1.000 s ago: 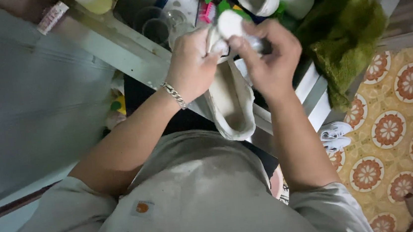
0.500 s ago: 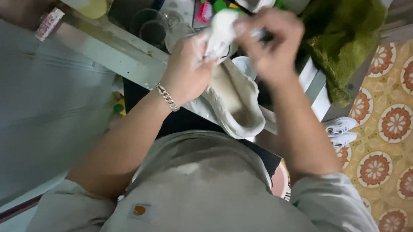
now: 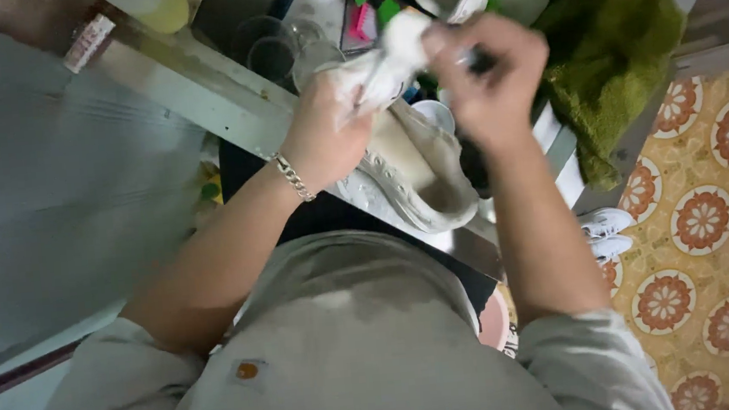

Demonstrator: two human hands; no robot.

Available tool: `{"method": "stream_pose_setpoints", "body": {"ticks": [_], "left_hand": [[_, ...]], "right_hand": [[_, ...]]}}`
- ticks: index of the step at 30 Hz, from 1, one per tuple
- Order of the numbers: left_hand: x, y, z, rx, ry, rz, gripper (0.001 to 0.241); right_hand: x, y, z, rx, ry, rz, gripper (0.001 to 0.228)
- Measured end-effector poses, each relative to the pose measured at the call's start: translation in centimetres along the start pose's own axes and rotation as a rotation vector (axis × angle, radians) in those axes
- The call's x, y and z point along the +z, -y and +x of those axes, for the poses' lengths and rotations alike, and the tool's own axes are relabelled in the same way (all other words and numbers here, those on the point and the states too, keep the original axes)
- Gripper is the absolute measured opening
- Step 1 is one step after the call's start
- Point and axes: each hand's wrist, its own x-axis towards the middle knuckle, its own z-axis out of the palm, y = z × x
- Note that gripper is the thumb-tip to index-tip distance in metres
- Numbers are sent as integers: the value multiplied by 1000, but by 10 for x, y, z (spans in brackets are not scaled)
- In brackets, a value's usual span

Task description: The person scrubs a white sneaker with a brush and cleaning solution over a sink. They rinse the shoe under running water and continue scrubbing the exterior and interior surfaces with the brush.

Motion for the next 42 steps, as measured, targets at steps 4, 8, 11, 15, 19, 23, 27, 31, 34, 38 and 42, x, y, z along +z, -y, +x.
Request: {"method": "stream_pose_setpoints", "body": {"ticks": [4, 8, 11, 15, 19, 23, 27, 31, 34, 38, 42], "left_hand": [[-3, 6, -10, -178, -19, -158, 36], [-2, 8, -15, -184, 32, -69, 47], [-5, 13, -15, -228, 5, -133, 45], [-9, -9, -9, -174, 49, -225, 44], [-4, 28, -22, -130, 6, -265, 53], [-1, 24, -24, -425, -59, -1221, 50], [-10, 13, -24, -651, -131, -1102, 55], [-9, 6, -14, -540, -146, -1419, 64], [-4, 8, -12, -654, -181, -1492, 42], [-20, 4, -13, -714, -290, -1388, 67], [-33, 14, -14, -696, -309, -1323, 67]], "right_hand": [[6, 13, 0, -210, 150, 280, 22], [0, 12, 6, -101, 65, 80, 35], [5, 20, 13, -254, 148, 164, 29], [-7, -13, 7, -18, 40, 83, 29], [8, 35, 22, -376, 193, 240, 35], [-3, 13, 15, -214, 169, 110, 29], [8, 38, 22, -344, 342, 284, 26], [-9, 5, 26, -194, 185, 66, 33], [15, 44, 27, -480, 278, 141, 35], [-39, -14, 15, -215, 188, -68, 27], [-43, -35, -22, 262, 195, 41, 68]]}}
